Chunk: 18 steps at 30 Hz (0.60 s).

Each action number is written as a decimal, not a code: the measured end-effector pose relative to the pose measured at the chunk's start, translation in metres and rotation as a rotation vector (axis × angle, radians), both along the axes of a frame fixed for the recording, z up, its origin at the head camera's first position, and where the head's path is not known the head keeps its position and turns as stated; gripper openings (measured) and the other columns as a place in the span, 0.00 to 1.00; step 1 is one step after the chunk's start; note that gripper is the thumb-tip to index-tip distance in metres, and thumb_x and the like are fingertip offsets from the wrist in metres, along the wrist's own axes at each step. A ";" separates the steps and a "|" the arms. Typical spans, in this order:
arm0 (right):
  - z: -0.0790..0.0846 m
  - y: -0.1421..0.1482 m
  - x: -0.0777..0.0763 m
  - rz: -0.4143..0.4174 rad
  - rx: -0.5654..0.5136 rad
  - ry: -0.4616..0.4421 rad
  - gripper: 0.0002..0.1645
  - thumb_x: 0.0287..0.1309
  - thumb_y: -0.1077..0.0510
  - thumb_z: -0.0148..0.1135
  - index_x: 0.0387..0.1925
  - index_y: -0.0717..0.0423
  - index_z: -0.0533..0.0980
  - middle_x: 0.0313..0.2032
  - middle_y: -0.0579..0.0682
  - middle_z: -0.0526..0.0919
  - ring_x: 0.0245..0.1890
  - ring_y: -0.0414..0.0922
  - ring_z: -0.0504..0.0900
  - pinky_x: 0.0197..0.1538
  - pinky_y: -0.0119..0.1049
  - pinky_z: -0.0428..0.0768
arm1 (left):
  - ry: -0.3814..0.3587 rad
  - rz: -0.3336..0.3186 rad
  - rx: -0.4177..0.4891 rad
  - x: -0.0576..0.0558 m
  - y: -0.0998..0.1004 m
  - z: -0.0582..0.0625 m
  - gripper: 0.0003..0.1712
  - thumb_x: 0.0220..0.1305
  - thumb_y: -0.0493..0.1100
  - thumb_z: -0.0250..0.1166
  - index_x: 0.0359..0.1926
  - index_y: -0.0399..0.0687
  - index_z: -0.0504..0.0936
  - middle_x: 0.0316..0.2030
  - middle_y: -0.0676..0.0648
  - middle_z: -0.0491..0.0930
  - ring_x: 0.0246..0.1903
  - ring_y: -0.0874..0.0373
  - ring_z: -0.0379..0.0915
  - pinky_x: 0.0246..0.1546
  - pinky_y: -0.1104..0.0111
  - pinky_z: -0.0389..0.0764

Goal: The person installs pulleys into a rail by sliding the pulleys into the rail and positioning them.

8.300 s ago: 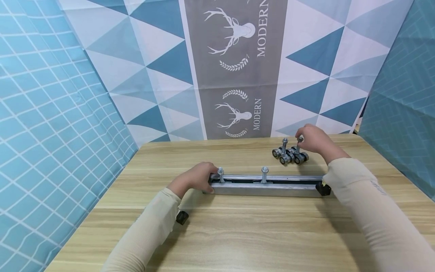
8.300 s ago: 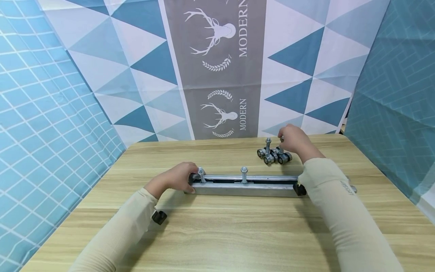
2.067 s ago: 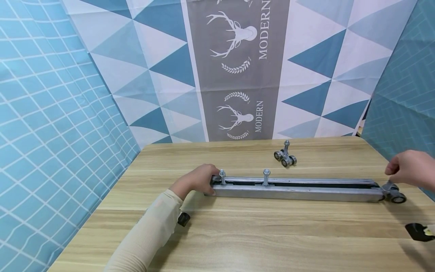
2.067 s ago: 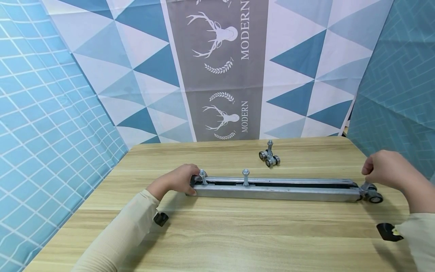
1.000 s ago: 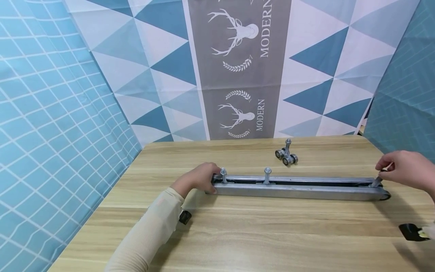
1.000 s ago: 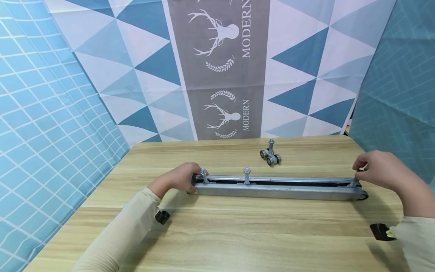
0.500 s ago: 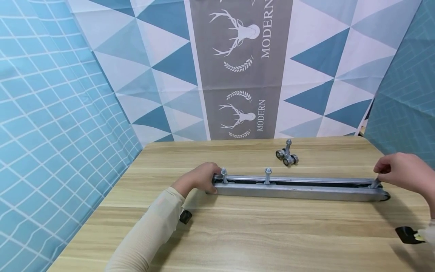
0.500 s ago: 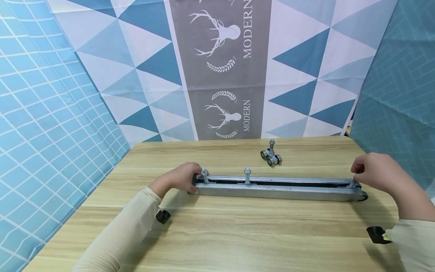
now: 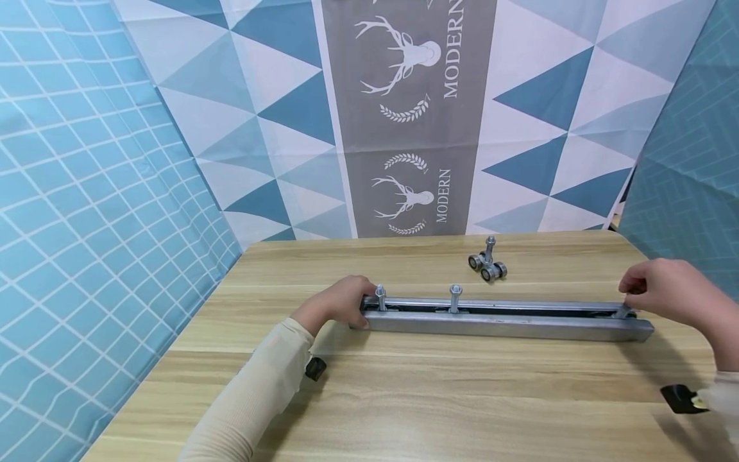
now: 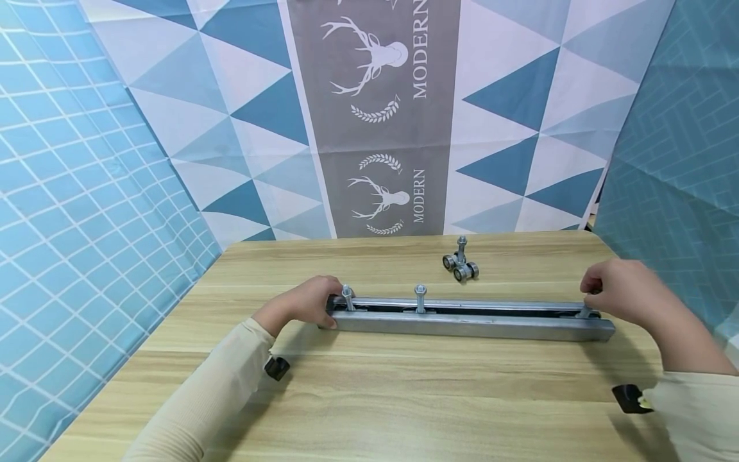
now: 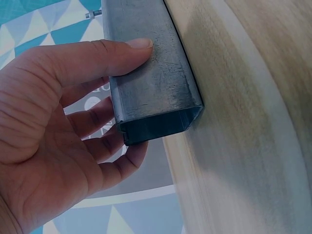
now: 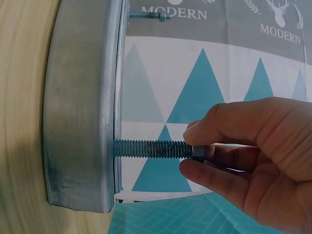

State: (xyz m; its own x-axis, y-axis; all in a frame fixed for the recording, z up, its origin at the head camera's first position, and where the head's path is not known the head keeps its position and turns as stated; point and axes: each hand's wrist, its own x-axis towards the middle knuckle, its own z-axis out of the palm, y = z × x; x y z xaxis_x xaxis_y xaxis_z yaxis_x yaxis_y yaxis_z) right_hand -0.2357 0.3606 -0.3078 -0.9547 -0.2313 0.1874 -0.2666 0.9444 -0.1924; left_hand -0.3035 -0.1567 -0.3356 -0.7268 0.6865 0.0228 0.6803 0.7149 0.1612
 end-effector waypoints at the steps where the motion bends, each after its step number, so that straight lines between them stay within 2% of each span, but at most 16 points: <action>1: 0.000 -0.001 0.000 0.002 0.001 0.002 0.04 0.45 0.69 0.68 0.26 0.66 0.80 0.23 0.48 0.78 0.22 0.44 0.74 0.28 0.48 0.77 | -0.001 -0.001 0.001 0.000 0.000 0.000 0.23 0.34 0.37 0.79 0.37 0.45 0.83 0.31 0.53 0.77 0.32 0.58 0.70 0.37 0.64 0.74; 12: -0.001 -0.011 -0.001 0.023 0.000 0.020 0.03 0.44 0.68 0.67 0.25 0.63 0.80 0.22 0.46 0.78 0.22 0.43 0.73 0.27 0.44 0.75 | -0.010 0.003 0.002 0.000 -0.001 -0.001 0.22 0.35 0.37 0.78 0.37 0.44 0.82 0.32 0.52 0.77 0.32 0.58 0.69 0.37 0.64 0.73; 18: -0.001 -0.017 -0.002 0.029 -0.024 0.008 0.03 0.45 0.68 0.68 0.25 0.63 0.81 0.23 0.47 0.79 0.23 0.43 0.74 0.27 0.47 0.77 | -0.019 0.010 0.004 0.000 0.000 -0.001 0.22 0.35 0.36 0.78 0.37 0.44 0.82 0.32 0.52 0.77 0.32 0.58 0.69 0.37 0.64 0.73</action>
State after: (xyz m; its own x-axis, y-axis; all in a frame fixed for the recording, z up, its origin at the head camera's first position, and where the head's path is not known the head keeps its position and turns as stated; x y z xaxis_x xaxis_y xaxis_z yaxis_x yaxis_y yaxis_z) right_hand -0.2378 0.3432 -0.3090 -0.9461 -0.2538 0.2013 -0.2952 0.9314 -0.2128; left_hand -0.3039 -0.1571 -0.3365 -0.7340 0.6790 0.0118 0.6699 0.7212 0.1765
